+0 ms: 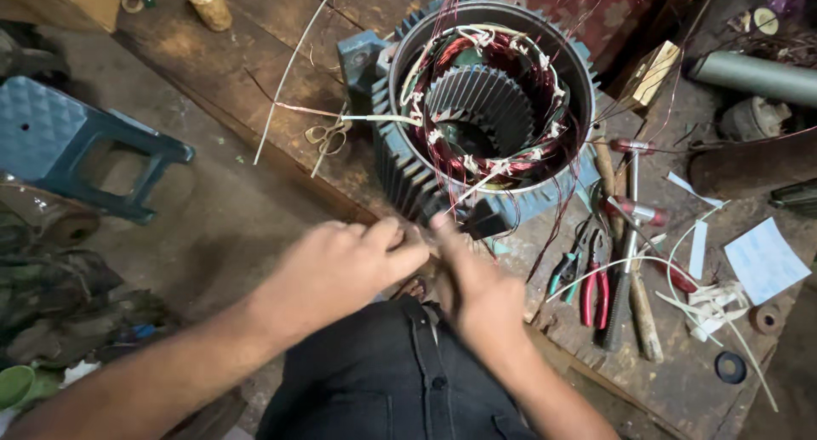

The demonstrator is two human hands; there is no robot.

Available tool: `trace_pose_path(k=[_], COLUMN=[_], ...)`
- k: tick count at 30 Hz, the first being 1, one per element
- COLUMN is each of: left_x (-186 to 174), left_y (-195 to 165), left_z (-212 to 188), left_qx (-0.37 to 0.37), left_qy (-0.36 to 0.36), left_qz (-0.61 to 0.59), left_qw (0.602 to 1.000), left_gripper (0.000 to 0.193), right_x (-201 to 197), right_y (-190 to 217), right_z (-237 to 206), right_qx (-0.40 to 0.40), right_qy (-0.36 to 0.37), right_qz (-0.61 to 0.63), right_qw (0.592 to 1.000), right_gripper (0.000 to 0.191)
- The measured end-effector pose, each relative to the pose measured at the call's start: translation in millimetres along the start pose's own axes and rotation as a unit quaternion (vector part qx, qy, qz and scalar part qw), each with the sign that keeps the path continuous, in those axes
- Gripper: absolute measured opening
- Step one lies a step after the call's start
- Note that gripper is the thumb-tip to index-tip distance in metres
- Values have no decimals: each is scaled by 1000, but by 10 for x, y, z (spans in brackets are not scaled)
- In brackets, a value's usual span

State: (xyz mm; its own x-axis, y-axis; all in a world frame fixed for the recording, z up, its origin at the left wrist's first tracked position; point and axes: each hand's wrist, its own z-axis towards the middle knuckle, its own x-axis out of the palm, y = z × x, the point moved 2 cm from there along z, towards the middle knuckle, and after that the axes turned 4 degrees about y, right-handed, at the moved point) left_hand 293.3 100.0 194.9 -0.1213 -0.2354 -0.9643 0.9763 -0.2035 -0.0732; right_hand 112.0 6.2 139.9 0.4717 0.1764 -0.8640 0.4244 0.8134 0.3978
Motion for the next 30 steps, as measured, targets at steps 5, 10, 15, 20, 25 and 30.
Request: trace_pose_path(k=[5, 10, 15, 20, 25, 30], left_x=[-34, -6, 147, 151, -4, 6], left_y=[11, -73, -41, 19, -109, -147], left_z=[-9, -15, 65, 76, -16, -52], left_qx=[-18, -14, -195, -276, -47, -46], left_qy=[37, 22, 172, 51, 38, 53], left_qz=[13, 1, -203, -516, -20, 11], left_qw=[999, 1000, 944, 809, 998, 997], left_gripper=[23, 16, 16, 17, 22, 29], right_x=[80, 79, 17, -182, 6, 22], right_y=[-49, -103, -128, -189, -65, -70], right_z=[51, 7, -7, -52, 26, 36], right_qx=[3, 58, -31, 96, 17, -23], right_qy=[36, 7, 86, -54, 25, 61], right_qz=[45, 31, 145, 121, 47, 96], right_qw=[998, 998, 985, 987, 998, 993], right_gripper=[69, 61, 61, 53, 66, 68])
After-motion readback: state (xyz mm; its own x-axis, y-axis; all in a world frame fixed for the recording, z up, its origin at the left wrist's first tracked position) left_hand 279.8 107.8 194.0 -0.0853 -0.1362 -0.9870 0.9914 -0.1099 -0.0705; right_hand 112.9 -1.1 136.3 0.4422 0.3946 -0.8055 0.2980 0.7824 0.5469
